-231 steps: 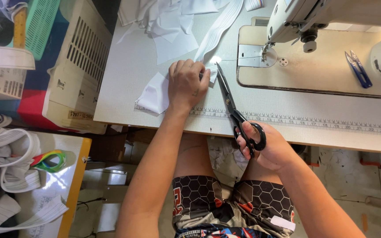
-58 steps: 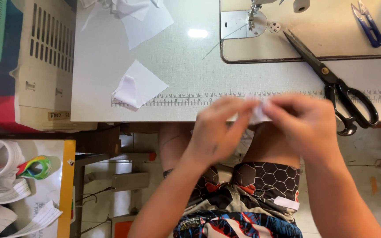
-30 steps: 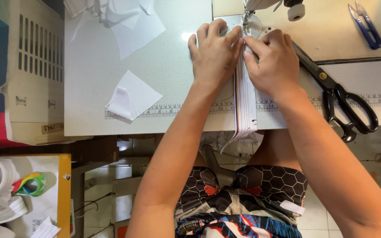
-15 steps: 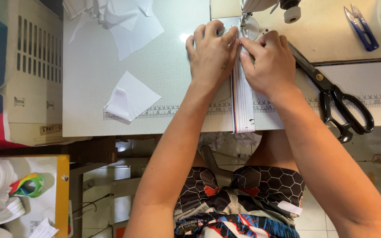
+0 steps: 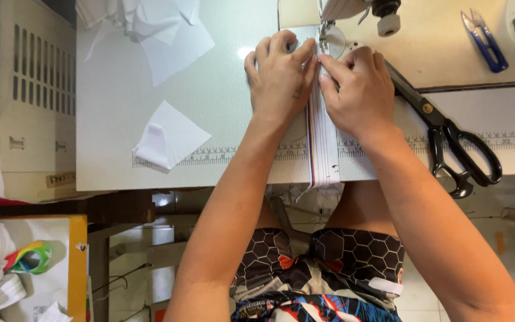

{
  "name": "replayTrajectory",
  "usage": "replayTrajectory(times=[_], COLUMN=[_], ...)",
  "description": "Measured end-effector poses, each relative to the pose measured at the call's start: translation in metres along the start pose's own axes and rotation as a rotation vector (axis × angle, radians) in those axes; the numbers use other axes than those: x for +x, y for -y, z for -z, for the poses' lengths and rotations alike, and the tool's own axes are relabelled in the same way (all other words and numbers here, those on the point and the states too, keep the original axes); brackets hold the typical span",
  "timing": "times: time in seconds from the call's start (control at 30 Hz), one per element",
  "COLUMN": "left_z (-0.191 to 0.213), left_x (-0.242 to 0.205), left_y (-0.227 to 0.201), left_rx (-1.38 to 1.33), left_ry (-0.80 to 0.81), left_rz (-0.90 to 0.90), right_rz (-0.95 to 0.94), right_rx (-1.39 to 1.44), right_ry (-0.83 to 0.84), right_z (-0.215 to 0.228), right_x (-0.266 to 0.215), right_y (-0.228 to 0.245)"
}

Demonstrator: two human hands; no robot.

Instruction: Cutting and stitching fabric strips using scissors and an industrial sewing machine.

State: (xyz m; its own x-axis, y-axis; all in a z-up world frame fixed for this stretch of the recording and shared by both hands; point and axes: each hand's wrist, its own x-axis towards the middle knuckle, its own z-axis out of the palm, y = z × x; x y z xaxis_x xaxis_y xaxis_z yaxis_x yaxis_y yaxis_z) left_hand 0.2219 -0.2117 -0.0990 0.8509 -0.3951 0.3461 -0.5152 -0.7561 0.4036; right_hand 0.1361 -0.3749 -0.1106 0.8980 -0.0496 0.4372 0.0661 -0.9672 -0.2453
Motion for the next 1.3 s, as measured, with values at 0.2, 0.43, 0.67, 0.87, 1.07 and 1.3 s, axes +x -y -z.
replayTrajectory(times=[0.2,0.43,0.67,0.87,1.07,1.3], left_z=[0.000,-0.008,-0.008,-0.004,-0.001,0.001], left_x=[-0.005,-0.011,-0.009,-0.006,-0.009,-0.008], left_y=[0.001,0.012,0.011,0.008,0.006,0.007], left_rx=[0.041,0.004,0.004,0.019,0.003,0.004], left_ry=[-0.041,-0.099,-0.124,-0.091,-0.065,-0.069], left_rz=[-0.054,-0.150,-0.133,-0.116,-0.120,-0.114], right_rz=[0.015,0.043,0.135,0.083,0.063,0.083], right_rx=[0.095,0.006,-0.004,0.039,0.036,0.007], right_ry=[-0.018,0.042,0.102,0.172,0.206,0.178], right_z=[0.011,0.015,0.011,0.014,0.015,0.017], right_x=[-0.026,-0.043,-0.042,-0.038,-0.041,-0.038], right_y=[0.005,0.009,0.007,0.009,0.010,0.013])
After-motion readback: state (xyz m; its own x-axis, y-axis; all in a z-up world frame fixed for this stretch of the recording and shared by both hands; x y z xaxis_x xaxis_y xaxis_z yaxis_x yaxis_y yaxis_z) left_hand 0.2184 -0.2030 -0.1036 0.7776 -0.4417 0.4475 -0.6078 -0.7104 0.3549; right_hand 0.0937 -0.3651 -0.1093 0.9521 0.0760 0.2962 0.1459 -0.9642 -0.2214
